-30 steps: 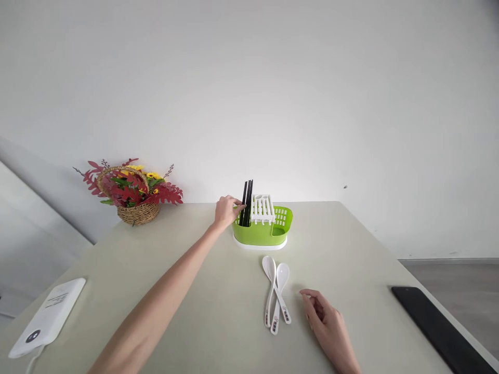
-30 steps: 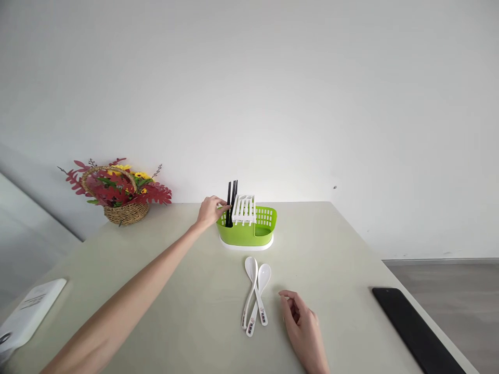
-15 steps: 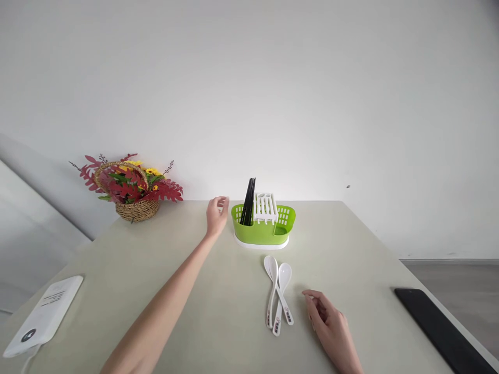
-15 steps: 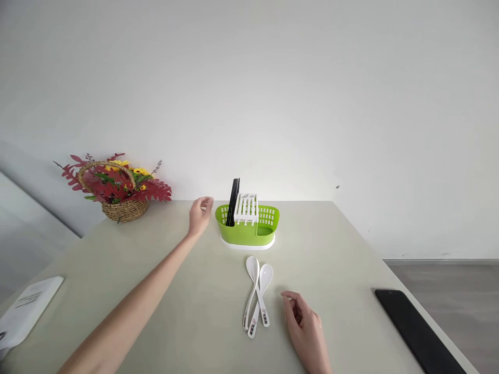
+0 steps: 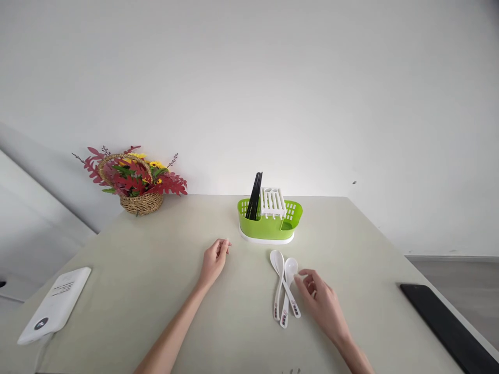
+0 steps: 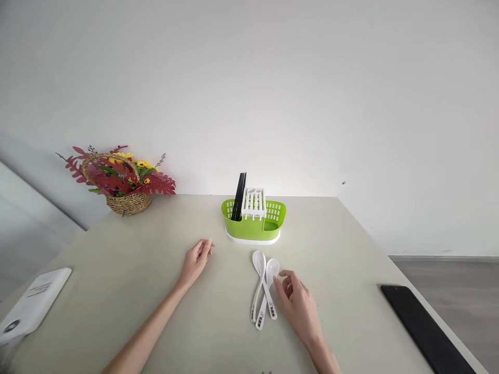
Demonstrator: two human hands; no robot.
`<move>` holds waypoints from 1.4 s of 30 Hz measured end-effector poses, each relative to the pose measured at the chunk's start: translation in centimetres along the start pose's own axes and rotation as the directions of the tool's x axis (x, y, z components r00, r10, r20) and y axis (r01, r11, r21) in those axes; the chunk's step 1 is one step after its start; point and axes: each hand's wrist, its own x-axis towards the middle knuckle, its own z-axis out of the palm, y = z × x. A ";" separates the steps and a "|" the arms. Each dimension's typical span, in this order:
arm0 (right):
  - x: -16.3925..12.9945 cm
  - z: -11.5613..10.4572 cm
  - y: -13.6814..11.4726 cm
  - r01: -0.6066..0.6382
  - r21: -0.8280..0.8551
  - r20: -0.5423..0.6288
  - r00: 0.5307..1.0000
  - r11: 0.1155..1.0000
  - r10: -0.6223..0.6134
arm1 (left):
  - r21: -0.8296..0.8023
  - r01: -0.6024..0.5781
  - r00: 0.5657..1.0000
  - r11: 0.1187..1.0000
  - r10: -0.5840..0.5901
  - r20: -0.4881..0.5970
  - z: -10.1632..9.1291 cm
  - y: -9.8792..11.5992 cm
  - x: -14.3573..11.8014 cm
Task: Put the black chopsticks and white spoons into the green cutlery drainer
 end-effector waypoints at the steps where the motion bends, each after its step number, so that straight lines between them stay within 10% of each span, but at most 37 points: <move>1: 0.9 0.0 -0.5 0.017 -0.037 -0.005 1.000 0.999 -0.018 | 0.003 0.003 1.000 1.000 -0.003 0.001 0.0 0.2 -0.1; 11: 7.4 1.2 -6.5 0.103 -0.536 0.226 0.974 0.838 0.024 | 0.033 -0.017 0.998 0.999 0.015 0.053 -0.3 0.4 -0.5; 20: 7.7 -1.8 -8.9 0.075 -0.544 0.173 0.985 0.836 0.024 | 0.047 -0.065 0.995 0.997 0.061 0.073 -0.3 -0.3 -0.5; 24: 8.4 -5.3 -12.7 0.189 -0.398 0.066 0.982 0.898 -0.177 | 0.037 -0.073 0.995 0.997 0.070 0.067 -0.2 -0.3 -0.6; 31: 11.2 -7.8 -20.0 0.444 -0.426 -0.333 0.733 0.788 -0.593 | 0.026 -0.078 0.995 0.997 0.076 0.071 -0.4 -0.4 -0.9; 42: 14.7 -1.3 -17.6 0.595 -0.711 -0.061 0.479 0.375 -0.876 | 0.027 -0.097 0.992 0.995 0.095 0.085 -0.3 -0.9 -1.1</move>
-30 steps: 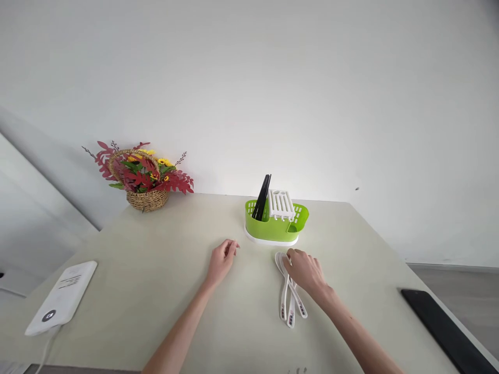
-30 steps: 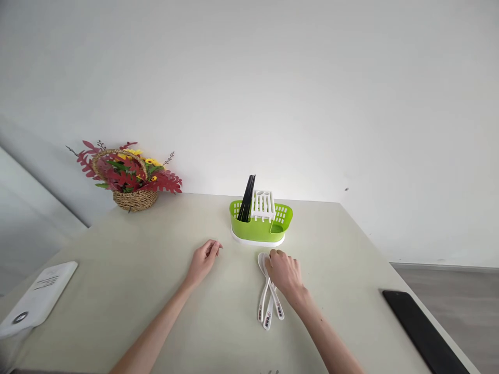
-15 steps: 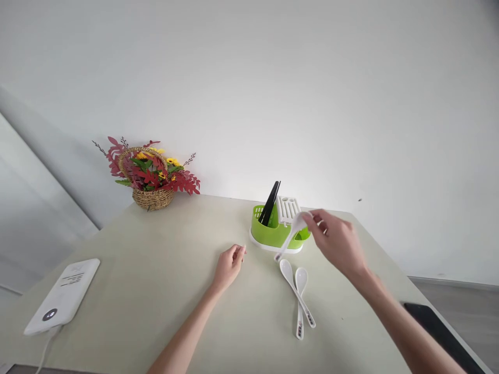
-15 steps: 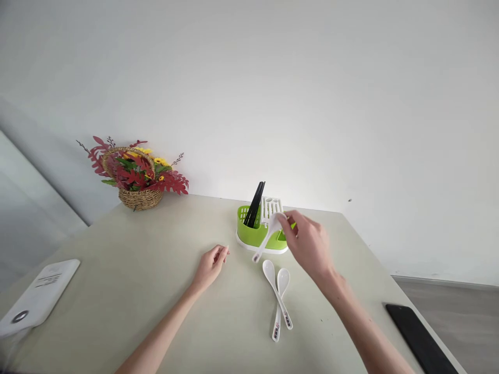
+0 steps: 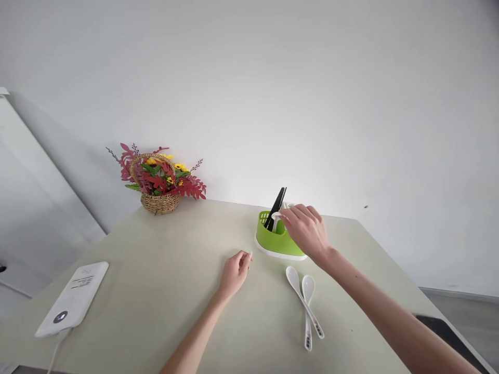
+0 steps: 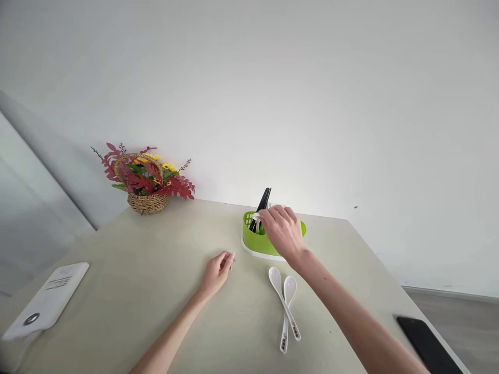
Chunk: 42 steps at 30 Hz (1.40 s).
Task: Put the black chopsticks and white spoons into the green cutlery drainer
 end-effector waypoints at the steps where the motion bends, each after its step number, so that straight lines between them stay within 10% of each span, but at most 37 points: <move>1: -0.4 0.4 -0.1 0.019 -0.001 -0.013 1.000 1.000 -0.019 | 0.004 -0.001 1.000 1.000 0.001 0.002 0.0 0.0 0.0; 16: -4.9 2.9 -1.0 -0.058 0.011 0.095 0.994 0.998 0.056 | 0.022 0.011 1.000 1.000 -0.011 0.010 -0.2 0.4 0.0; 23: -5.3 0.5 -1.6 -0.053 0.079 0.062 0.997 0.995 0.048 | 0.018 0.005 1.000 1.000 -0.005 0.009 -0.3 0.5 0.0; 29: -11.3 -2.2 0.1 -0.024 0.173 0.149 0.989 0.985 -0.002 | 0.030 0.005 1.000 1.000 -0.005 0.005 -0.3 1.0 0.0; 32: -13.9 -2.9 0.0 -0.192 0.191 0.433 0.897 0.963 0.093 | 0.048 0.009 1.000 0.999 -0.009 0.005 -0.3 1.2 0.1; 38: -14.1 -1.9 -3.7 -0.460 -0.095 0.813 0.477 0.883 0.335 | 0.055 0.002 1.000 0.998 -0.003 0.022 -0.4 1.1 0.2; 42: -12.6 -0.2 -6.1 -0.438 -0.129 0.829 0.444 0.890 0.339 | 0.058 0.003 1.000 0.998 -0.005 0.022 -0.4 1.1 0.1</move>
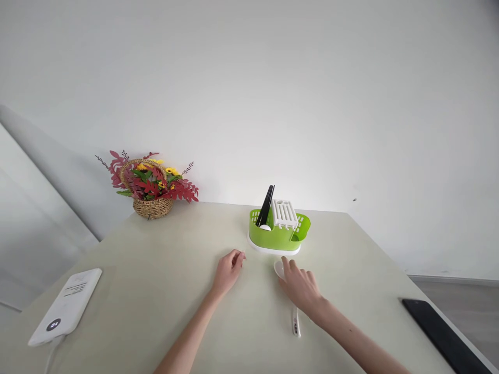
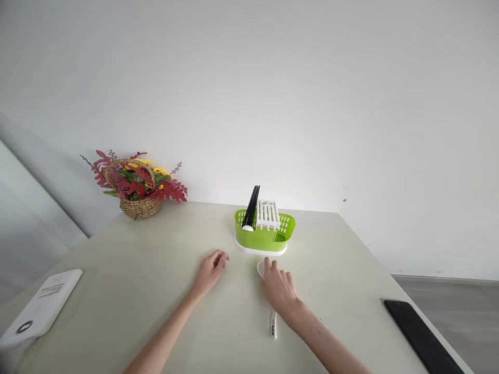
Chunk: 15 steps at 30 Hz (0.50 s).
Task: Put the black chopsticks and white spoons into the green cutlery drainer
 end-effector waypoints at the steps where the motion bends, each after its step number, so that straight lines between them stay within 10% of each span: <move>1: 0.3 0.1 -0.5 0.005 -0.005 0.004 1.000 1.000 -0.005 | -0.002 0.001 1.000 1.000 -0.001 0.001 0.0 0.0 0.0; 15: 0.7 -5.0 -2.6 0.175 0.214 -0.078 0.984 0.961 -0.161 | -0.021 -0.030 1.000 0.999 0.030 0.006 0.1 -0.8 -0.3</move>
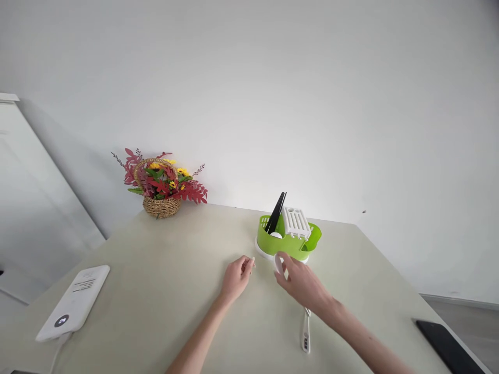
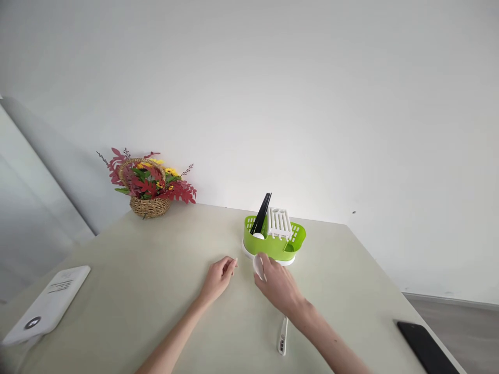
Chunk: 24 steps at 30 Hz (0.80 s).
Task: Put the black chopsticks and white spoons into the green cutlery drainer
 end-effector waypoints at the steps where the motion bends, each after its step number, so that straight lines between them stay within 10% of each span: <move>1: 0.1 -1.0 -0.2 0.023 0.101 -0.023 1.000 0.995 -0.021 | -0.005 -0.001 1.000 1.000 0.001 -0.001 0.0 -0.1 0.0; 6: 0.8 -6.9 -1.5 0.163 0.502 -0.137 0.985 0.850 -0.108 | -0.023 -0.001 1.000 1.000 0.001 -0.010 0.2 -0.4 -0.2; 12: 3.5 -11.1 -1.8 0.282 0.513 -0.493 0.870 0.811 0.009 | -0.006 -0.005 1.000 1.000 0.005 -0.003 0.3 -0.6 -0.2; 18: 7.8 -9.7 -0.6 0.243 0.233 -0.588 0.807 0.942 -0.063 | 0.013 -0.007 1.000 1.000 0.007 0.013 0.2 -0.3 -0.2; 24: 9.7 -5.6 -1.9 0.038 -0.075 -0.443 0.894 0.996 -0.067 | 0.025 -0.004 0.999 1.000 0.003 0.032 0.2 -0.2 -0.3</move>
